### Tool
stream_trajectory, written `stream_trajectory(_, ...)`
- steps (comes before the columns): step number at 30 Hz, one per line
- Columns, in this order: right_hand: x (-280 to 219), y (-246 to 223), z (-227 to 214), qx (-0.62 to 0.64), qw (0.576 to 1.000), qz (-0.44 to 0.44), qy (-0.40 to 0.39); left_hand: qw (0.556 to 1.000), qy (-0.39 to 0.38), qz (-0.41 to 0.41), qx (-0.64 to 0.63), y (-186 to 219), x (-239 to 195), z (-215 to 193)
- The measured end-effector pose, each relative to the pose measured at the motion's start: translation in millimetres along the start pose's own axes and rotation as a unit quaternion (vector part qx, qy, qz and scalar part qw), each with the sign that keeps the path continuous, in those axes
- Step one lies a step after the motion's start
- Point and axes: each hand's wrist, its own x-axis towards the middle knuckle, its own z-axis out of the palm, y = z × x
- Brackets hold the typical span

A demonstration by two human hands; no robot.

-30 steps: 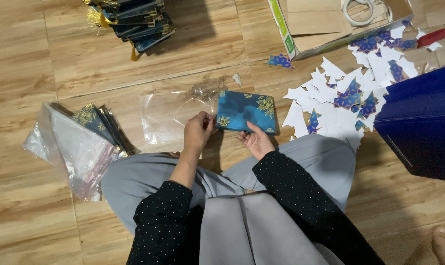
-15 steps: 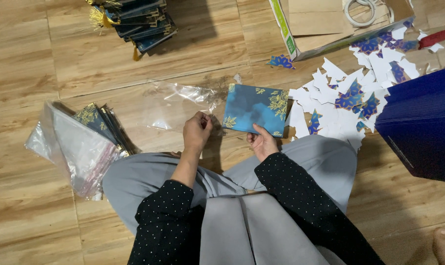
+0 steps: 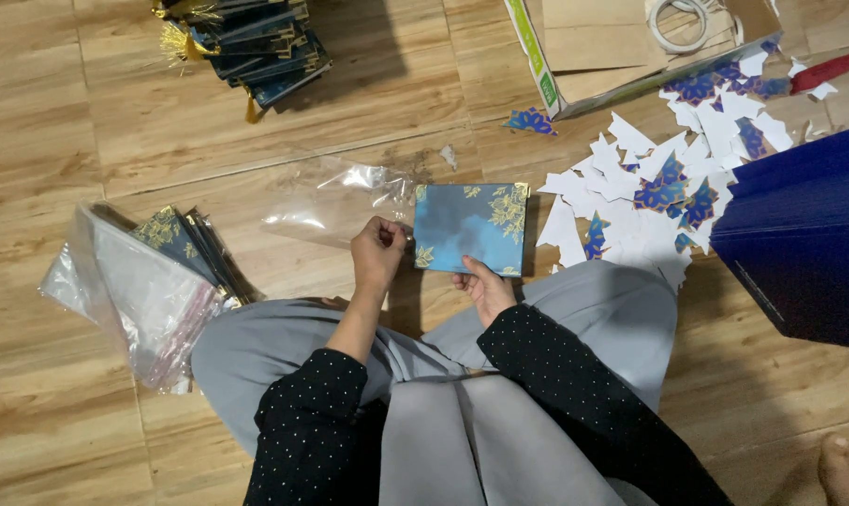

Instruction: The person is manually packaging blue books into clear plastic sleeves while sitting on the floor.

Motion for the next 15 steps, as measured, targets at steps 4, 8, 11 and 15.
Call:
stream_trajectory(4, 16, 17, -18, 0.06, 0.997, 0.032, 0.027, 0.996, 0.018, -0.001, 0.092, 4, -4, 2)
stream_trajectory(8, 18, 12, -25, 0.098, 0.992, 0.058, 0.05, 0.994, 0.026, -0.002, 0.107, 15, -9, -4)
stream_trajectory(11, 16, 8, -18, 0.071, 0.994, 0.053, 0.06, 0.993, 0.016, -0.004, 0.121, 11, -6, -3)
stream_trajectory(15, 21, 5, -14, 0.061, 0.995, 0.04, 0.067, 0.993, 0.011, 0.003, 0.114, 19, -10, -7)
